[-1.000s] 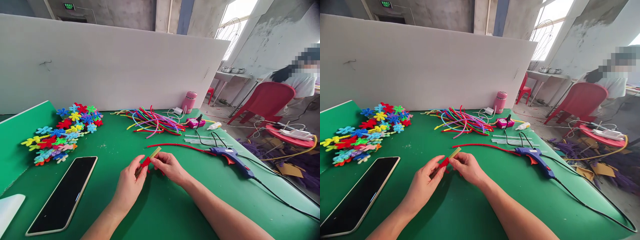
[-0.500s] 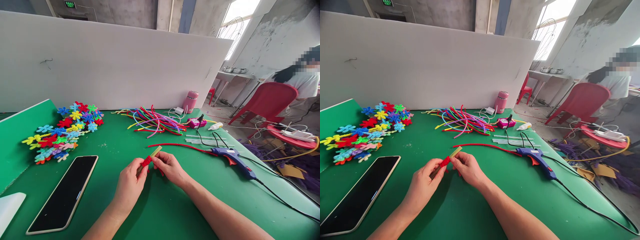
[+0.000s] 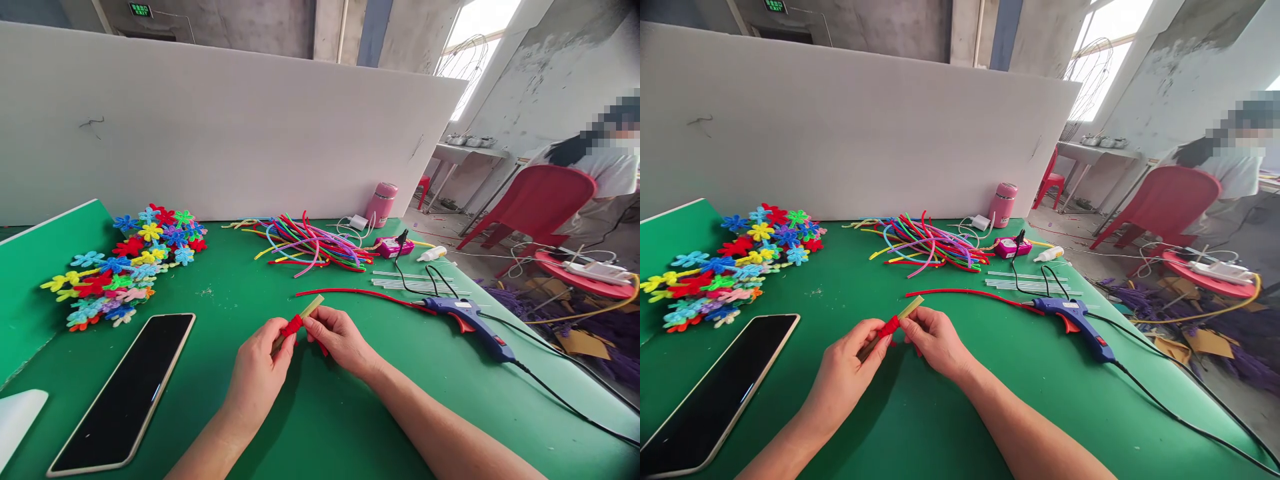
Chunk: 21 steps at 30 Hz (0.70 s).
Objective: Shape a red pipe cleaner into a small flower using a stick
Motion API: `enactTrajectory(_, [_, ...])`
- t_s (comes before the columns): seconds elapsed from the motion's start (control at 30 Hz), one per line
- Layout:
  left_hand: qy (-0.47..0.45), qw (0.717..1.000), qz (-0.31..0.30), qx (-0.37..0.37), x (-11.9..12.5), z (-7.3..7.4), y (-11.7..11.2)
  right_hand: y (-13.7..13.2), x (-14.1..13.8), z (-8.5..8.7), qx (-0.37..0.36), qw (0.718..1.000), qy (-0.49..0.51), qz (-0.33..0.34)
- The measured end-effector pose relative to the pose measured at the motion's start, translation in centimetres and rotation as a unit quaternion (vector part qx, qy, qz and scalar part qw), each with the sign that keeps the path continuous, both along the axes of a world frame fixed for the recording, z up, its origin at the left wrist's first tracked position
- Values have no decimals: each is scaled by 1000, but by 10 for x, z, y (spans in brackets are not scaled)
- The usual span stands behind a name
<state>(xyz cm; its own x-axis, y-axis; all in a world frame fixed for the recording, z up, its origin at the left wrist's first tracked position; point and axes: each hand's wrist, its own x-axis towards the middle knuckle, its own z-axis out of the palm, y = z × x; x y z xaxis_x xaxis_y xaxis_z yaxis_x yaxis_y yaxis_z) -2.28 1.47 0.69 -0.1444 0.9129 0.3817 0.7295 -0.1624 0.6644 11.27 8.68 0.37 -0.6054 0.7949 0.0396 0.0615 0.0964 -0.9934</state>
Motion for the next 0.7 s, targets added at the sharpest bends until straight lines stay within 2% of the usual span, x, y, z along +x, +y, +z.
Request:
enactTrajectory(0.3, [10, 998, 2, 55, -2, -5, 2, -2, 1, 4, 3, 1000, 0, 5])
enactTrajectory(0.7, [1, 999, 12, 35, -1, -2, 0, -1, 0, 3, 3, 1000, 7, 13])
